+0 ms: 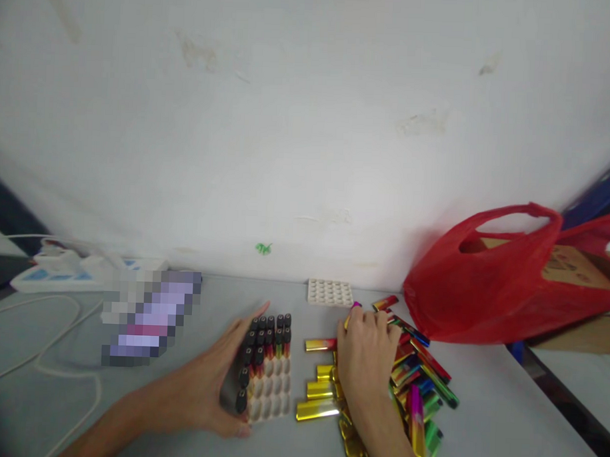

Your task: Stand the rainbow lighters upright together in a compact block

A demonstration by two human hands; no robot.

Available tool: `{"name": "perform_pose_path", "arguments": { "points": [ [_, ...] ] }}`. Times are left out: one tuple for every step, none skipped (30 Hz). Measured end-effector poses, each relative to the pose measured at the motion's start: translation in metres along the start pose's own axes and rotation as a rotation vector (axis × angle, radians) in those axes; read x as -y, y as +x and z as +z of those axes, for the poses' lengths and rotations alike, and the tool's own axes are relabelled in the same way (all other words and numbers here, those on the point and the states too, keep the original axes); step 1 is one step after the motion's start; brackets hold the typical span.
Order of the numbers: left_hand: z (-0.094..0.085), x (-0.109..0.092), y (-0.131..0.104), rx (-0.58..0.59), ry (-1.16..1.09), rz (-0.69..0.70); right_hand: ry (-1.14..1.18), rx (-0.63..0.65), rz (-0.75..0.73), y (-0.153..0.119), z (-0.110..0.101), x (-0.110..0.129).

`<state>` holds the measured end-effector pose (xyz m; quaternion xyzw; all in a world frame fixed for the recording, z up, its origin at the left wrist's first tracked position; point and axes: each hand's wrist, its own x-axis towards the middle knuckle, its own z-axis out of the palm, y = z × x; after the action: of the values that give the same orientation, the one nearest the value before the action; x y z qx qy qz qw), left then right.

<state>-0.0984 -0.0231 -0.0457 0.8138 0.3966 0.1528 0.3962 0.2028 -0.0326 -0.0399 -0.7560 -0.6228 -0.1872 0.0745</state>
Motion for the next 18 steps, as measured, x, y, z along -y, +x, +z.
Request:
{"name": "perform_pose_path", "arguments": {
  "points": [
    [0.0, 0.0, 0.0, 0.0, -0.003, -0.007, -0.006, -0.004, 0.012, 0.001, 0.0, 0.0],
    [0.0, 0.0, 0.0, 0.001, -0.004, -0.012, -0.011, -0.007, 0.024, 0.002, 0.001, -0.001],
    [0.0, -0.001, 0.0, 0.003, -0.002, -0.015, -0.015, -0.009, 0.033, 0.003, 0.001, -0.001],
    [0.0, -0.001, 0.0, 0.004, 0.001, -0.018, -0.017, -0.009, 0.039, 0.003, 0.002, -0.002],
    [0.0, -0.001, 0.0, 0.006, 0.005, -0.017, -0.018, -0.009, 0.045, 0.004, 0.003, -0.003],
    [0.0, -0.002, 0.001, 0.009, 0.009, -0.013, -0.019, -0.009, 0.052, 0.004, 0.004, -0.003],
    [0.0, -0.002, 0.001, 0.009, 0.015, -0.008, -0.018, -0.009, 0.062, 0.004, 0.005, -0.004],
    [-0.001, -0.002, 0.001, 0.008, 0.021, -0.004, -0.015, -0.011, 0.072, 0.004, 0.007, -0.004],
    [-0.001, -0.002, 0.001, 0.007, 0.026, 0.001, -0.01, -0.013, 0.082, 0.004, 0.008, -0.005],
    [-0.001, -0.002, 0.001, 0.005, 0.029, 0.005, -0.006, -0.016, 0.093, 0.003, 0.009, -0.005],
    [-0.001, -0.002, 0.001, 0.002, 0.03, 0.007, -0.002, -0.018, 0.101, 0.003, 0.011, -0.005],
    [-0.001, -0.001, 0.001, -0.001, 0.03, 0.005, 0.003, -0.021, 0.106, 0.003, 0.013, -0.005],
    [-0.001, -0.001, 0.001, 0.001, 0.028, 0.002, 0.008, -0.025, 0.109, 0.002, 0.015, -0.006],
    [-0.001, 0.0, 0.0, 0.004, 0.026, -0.001, 0.013, -0.03, 0.109, 0.002, 0.016, -0.006],
    [-0.001, 0.0, 0.0, 0.006, 0.025, -0.005, 0.017, -0.034, 0.108, 0.002, 0.018, -0.006],
    [-0.001, 0.0, 0.0, 0.008, 0.024, -0.008, 0.021, -0.039, 0.105, 0.001, 0.019, -0.007],
    [-0.001, 0.0, -0.001, 0.011, 0.024, -0.011, 0.024, -0.045, 0.105, 0.002, 0.02, -0.007],
    [-0.001, 0.0, -0.001, 0.014, 0.023, -0.014, 0.029, -0.05, 0.108, 0.002, 0.02, -0.008]
  ]
}}
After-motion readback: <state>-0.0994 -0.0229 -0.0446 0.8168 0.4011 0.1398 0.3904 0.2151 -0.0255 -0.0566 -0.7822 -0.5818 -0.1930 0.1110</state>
